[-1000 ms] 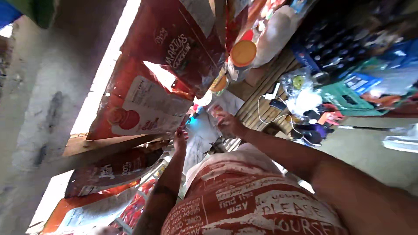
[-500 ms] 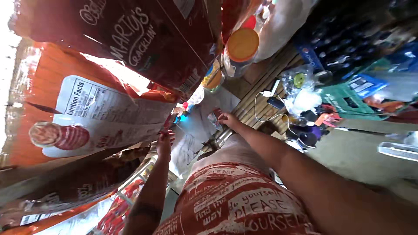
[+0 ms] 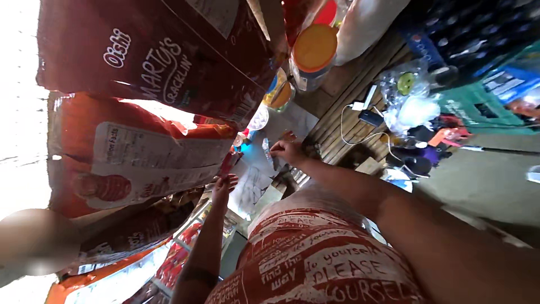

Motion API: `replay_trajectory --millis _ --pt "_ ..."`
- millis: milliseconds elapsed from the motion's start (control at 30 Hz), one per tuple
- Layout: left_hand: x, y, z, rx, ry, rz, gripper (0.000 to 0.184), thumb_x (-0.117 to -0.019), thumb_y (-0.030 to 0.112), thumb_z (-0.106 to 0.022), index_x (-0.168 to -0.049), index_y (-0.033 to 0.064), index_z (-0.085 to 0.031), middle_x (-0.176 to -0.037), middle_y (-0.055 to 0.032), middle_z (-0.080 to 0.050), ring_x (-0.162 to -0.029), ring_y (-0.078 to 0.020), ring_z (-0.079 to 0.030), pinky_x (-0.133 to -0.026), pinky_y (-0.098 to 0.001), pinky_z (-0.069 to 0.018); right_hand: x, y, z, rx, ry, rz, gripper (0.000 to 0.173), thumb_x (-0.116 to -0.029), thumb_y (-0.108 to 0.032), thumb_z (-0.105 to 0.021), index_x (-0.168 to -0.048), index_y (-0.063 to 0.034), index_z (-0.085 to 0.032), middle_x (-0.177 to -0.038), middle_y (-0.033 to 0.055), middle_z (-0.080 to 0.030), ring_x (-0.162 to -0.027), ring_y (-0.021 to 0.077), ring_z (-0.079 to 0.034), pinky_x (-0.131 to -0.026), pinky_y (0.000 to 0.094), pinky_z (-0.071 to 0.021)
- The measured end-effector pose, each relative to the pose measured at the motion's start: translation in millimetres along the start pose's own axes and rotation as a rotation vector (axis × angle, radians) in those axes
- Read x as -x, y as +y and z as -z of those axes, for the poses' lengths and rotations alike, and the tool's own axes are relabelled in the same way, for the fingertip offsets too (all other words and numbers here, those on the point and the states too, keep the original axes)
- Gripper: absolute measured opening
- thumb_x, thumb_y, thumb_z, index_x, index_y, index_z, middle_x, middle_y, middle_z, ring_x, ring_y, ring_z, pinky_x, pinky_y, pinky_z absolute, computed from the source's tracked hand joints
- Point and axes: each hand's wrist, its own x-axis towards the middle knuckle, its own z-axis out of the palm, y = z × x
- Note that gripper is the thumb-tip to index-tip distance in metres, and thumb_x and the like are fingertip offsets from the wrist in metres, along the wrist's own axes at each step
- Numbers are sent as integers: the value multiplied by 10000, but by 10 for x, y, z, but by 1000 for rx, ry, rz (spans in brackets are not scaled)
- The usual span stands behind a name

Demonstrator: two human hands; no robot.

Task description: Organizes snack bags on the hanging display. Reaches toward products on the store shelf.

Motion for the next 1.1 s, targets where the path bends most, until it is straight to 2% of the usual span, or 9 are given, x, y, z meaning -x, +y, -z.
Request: replay_trajectory --millis 133,300,500,700,800,900,1000,1100 --pt "42 -32 154 18 -81 15 314 -1108 152 -384 -1220 -48 -599 -1114 -135 -714 -1015 -195 -696 -887 -363 -568 -137 -90 -361 -105 -23 124 204 -944 -126 -725 -1083 24 -720 -1027 153 -729 -939 216 -700 -912 419 -565" --pt "150 -78 312 50 -133 1 281 -1093 117 -368 -1183 -46 -578 -1049 -124 -718 -976 -207 -706 -890 -370 -579 -247 -360 -731 -209 -24 134 196 -954 -72 -693 -1105 53 -705 -1056 177 -722 -961 225 -698 -926 407 -564" --pt "198 -44 417 50 -156 35 256 -1091 87 -353 -1178 -43 -556 -999 -103 -715 -927 -194 -713 -877 -362 -589 -507 -564 -1030 -138 44 282 188 -927 -118 -738 -1054 20 -751 -1002 159 -749 -949 247 -715 -930 451 -557" --pt "170 -85 477 56 -197 13 297 -1076 73 -294 -1143 -25 -566 -976 -83 -713 -916 -185 -706 -885 -368 -586 -549 -795 -1141 -99 48 367 167 -908 -127 -745 -989 18 -756 -936 166 -741 -906 284 -707 -881 511 -545" --pt "154 -109 517 50 -223 2 298 -1071 84 -296 -1154 -23 -561 -988 -85 -717 -926 -188 -711 -893 -371 -587 -557 -801 -1239 -52 79 472 126 -898 -107 -733 -954 2 -766 -927 165 -730 -889 284 -701 -850 490 -553" --pt "128 -129 536 65 -222 11 284 -1073 80 -309 -1149 -31 -560 -988 -96 -723 -930 -200 -718 -900 -381 -589 -580 -894 -1175 41 69 481 151 -918 -86 -695 -1001 23 -760 -1008 211 -729 -980 345 -702 -917 518 -538" --pt "136 -122 533 54 -216 8 279 -1072 82 -320 -1136 -20 -571 -977 -87 -725 -930 -190 -716 -899 -373 -587 -679 -971 -1101 130 61 447 165 -937 -93 -670 -1043 -1 -756 -1056 191 -739 -1011 345 -710 -918 547 -542" --pt "136 -132 534 60 -220 7 283 -1077 84 -314 -1142 -26 -566 -981 -90 -722 -934 -198 -715 -901 -378 -586 -654 -1142 -993 253 -44 369 196 -985 -133 -638 -1106 -13 -734 -1133 189 -721 -1086 352 -688 -954 551 -521"
